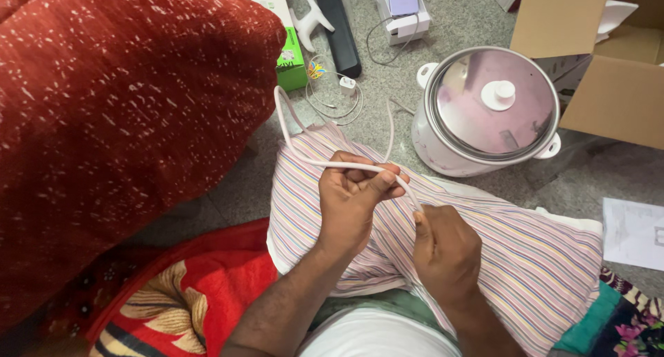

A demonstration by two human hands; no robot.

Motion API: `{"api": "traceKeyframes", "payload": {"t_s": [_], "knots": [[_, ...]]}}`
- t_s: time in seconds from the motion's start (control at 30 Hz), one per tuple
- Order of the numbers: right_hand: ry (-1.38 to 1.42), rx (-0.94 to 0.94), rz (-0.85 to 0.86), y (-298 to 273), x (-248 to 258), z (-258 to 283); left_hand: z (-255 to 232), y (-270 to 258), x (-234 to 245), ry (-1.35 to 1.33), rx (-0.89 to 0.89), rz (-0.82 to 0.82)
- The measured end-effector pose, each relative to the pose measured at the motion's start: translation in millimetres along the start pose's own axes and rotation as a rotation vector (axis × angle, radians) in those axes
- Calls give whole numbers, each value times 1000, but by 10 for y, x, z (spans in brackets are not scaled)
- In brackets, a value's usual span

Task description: The person assembles a new rice cooker by placing the inner pot into the base, attaching the lid, and coiling the power cord. They then remove foam inserts from the box and fold the packaging.

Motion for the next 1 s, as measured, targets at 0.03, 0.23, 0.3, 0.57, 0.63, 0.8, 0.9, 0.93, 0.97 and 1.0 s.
{"api": "traceKeyframes", "payload": {"t_s": [0.03,0.23,0.3,0.57,0.63,0.8,0.9,0.93,0.97,1.0], "knots": [[91,-84,24,-24,4,-40,-6,3,16,-11,10,13],[1006,-564,407,-83,52,-373,12,1,90,-135,166,200],[1135,-575,461,-98,21,-427,29,11,104,-159,212,231],[726,-516,376,-331,-100,-639,36,180,273,-166,198,96],[654,-457,396,-412,-71,-770,-1,308,381,-123,144,-11],[623,-534,218,-480,101,-1246,-254,650,607,-239,72,-100],[598,-577,166,-555,324,-1473,-395,702,728,-373,92,-133],[575,-573,162,-568,396,-1524,-439,716,750,-422,109,-136],[601,-548,169,-581,431,-1561,-472,729,758,-434,105,-118],[624,-527,179,-611,470,-1584,-494,726,765,-448,103,-102]]}}
Point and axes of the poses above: each hand's wrist, its own y-axis towards the middle knuckle, its own x-axis out of the back of the hand, z = x × y, the point moved 1 cm from there along y, towards the middle knuckle, and after that the axes turned 7 degrees about y, right-handed, at the moved point
